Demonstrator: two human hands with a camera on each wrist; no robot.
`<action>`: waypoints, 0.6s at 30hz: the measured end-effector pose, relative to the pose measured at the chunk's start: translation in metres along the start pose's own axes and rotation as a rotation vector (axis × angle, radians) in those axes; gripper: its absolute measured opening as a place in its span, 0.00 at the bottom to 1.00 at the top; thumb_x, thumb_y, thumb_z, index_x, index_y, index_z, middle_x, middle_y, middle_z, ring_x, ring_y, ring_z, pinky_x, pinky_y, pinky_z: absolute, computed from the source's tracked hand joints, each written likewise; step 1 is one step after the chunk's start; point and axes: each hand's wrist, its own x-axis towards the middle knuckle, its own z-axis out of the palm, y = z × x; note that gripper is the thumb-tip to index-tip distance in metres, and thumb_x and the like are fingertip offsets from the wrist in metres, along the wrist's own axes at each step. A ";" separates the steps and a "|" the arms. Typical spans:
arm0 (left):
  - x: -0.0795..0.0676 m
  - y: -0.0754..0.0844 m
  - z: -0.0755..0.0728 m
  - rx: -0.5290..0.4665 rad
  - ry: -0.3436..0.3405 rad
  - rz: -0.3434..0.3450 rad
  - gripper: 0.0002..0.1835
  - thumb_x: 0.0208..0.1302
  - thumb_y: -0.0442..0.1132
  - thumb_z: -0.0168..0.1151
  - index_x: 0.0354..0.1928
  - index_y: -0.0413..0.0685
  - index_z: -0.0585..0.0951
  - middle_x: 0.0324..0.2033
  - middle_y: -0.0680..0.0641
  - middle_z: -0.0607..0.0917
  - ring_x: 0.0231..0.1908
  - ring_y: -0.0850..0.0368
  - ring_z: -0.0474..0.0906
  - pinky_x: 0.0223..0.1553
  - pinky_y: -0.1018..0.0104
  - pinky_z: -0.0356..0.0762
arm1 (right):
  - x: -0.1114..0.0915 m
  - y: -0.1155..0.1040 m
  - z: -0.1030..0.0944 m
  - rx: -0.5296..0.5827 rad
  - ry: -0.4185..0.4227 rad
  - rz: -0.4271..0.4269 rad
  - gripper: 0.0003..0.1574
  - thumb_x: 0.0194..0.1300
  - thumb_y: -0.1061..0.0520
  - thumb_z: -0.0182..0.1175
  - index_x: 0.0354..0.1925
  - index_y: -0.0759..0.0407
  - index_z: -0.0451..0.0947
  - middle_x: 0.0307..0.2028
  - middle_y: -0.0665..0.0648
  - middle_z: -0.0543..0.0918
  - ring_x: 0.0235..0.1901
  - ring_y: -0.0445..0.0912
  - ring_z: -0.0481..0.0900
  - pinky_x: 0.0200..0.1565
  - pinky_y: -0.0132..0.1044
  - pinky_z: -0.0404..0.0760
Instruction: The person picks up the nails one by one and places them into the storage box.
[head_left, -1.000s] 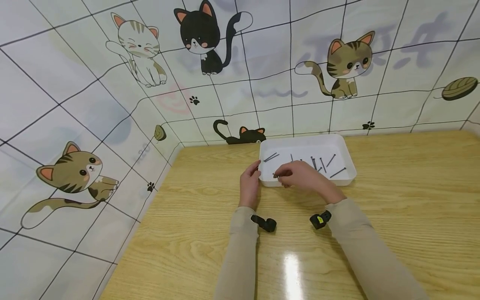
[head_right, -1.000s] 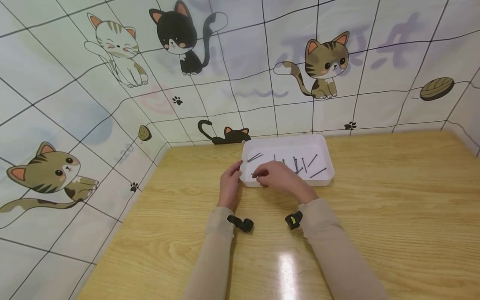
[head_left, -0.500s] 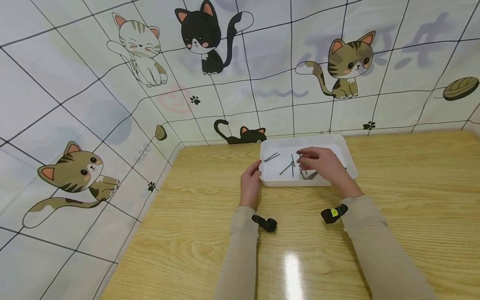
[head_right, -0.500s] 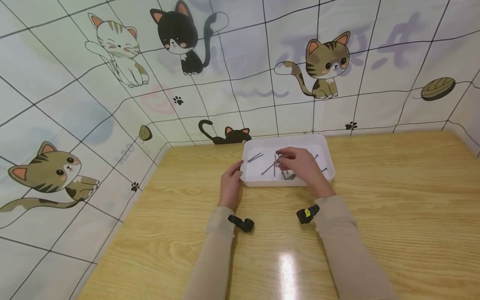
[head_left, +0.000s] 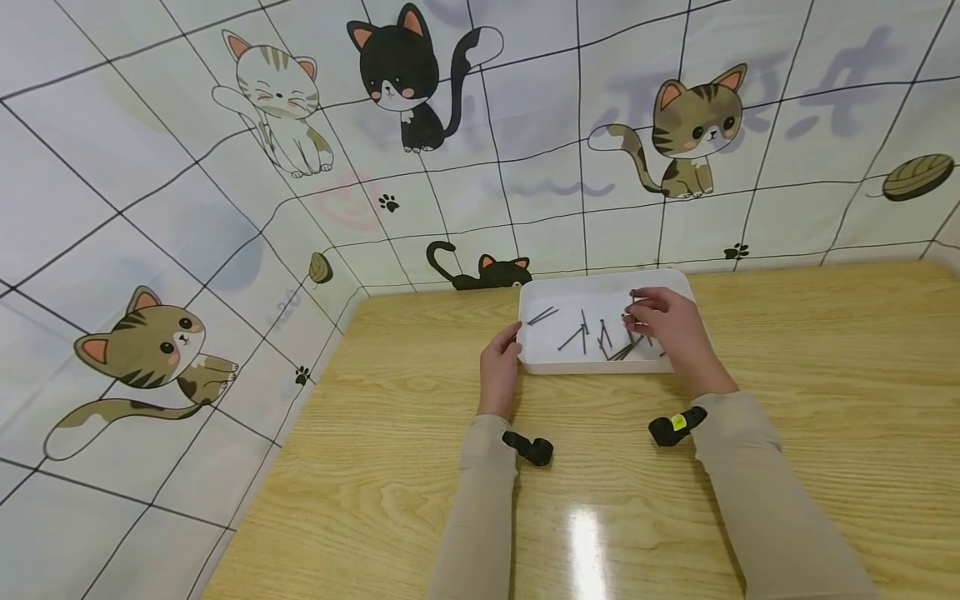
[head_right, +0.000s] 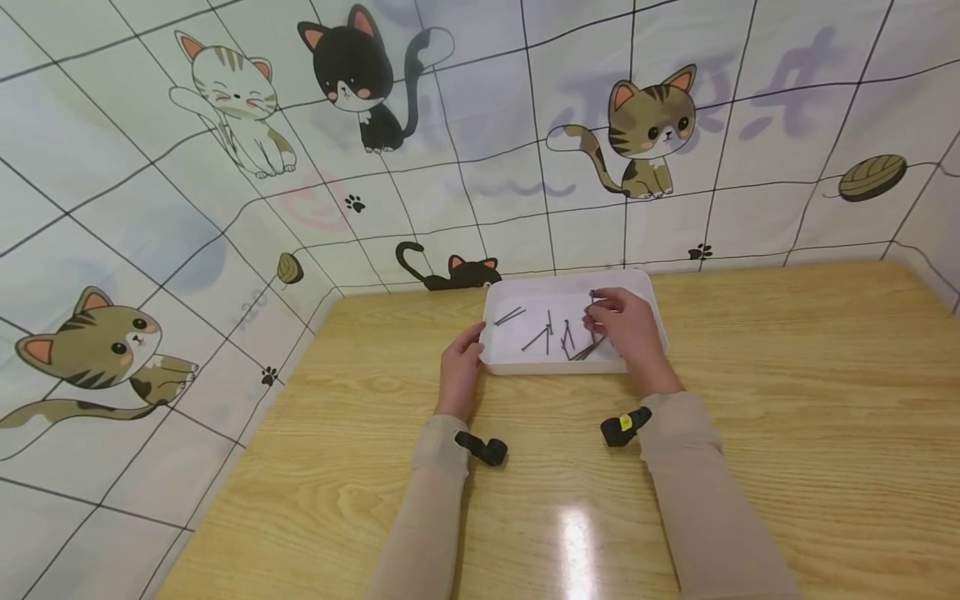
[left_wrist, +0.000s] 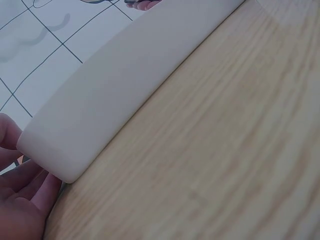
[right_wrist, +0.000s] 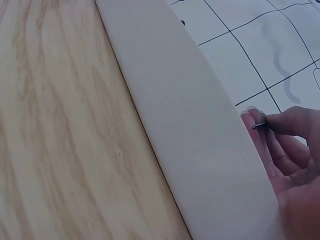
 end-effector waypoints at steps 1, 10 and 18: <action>0.000 0.000 0.000 -0.001 -0.001 0.001 0.20 0.60 0.35 0.47 0.55 0.50 0.75 0.50 0.58 0.75 0.54 0.60 0.68 0.52 0.64 0.65 | 0.000 0.000 0.000 0.001 0.012 -0.003 0.27 0.64 0.57 0.51 0.59 0.64 0.62 0.46 0.64 0.72 0.41 0.49 0.78 0.44 0.40 0.75; -0.002 -0.003 0.000 -0.013 -0.023 -0.010 0.20 0.62 0.35 0.47 0.56 0.51 0.75 0.52 0.55 0.75 0.55 0.58 0.67 0.52 0.63 0.66 | 0.003 0.012 -0.007 -0.239 0.184 -0.016 0.26 0.63 0.49 0.52 0.56 0.59 0.69 0.45 0.58 0.77 0.41 0.44 0.76 0.40 0.40 0.75; -0.001 0.000 0.002 0.009 -0.004 0.001 0.20 0.61 0.34 0.47 0.55 0.50 0.75 0.51 0.58 0.75 0.55 0.59 0.66 0.52 0.65 0.65 | 0.011 0.019 -0.005 -0.376 0.268 0.007 0.25 0.63 0.46 0.50 0.55 0.56 0.70 0.43 0.57 0.78 0.36 0.47 0.78 0.32 0.38 0.72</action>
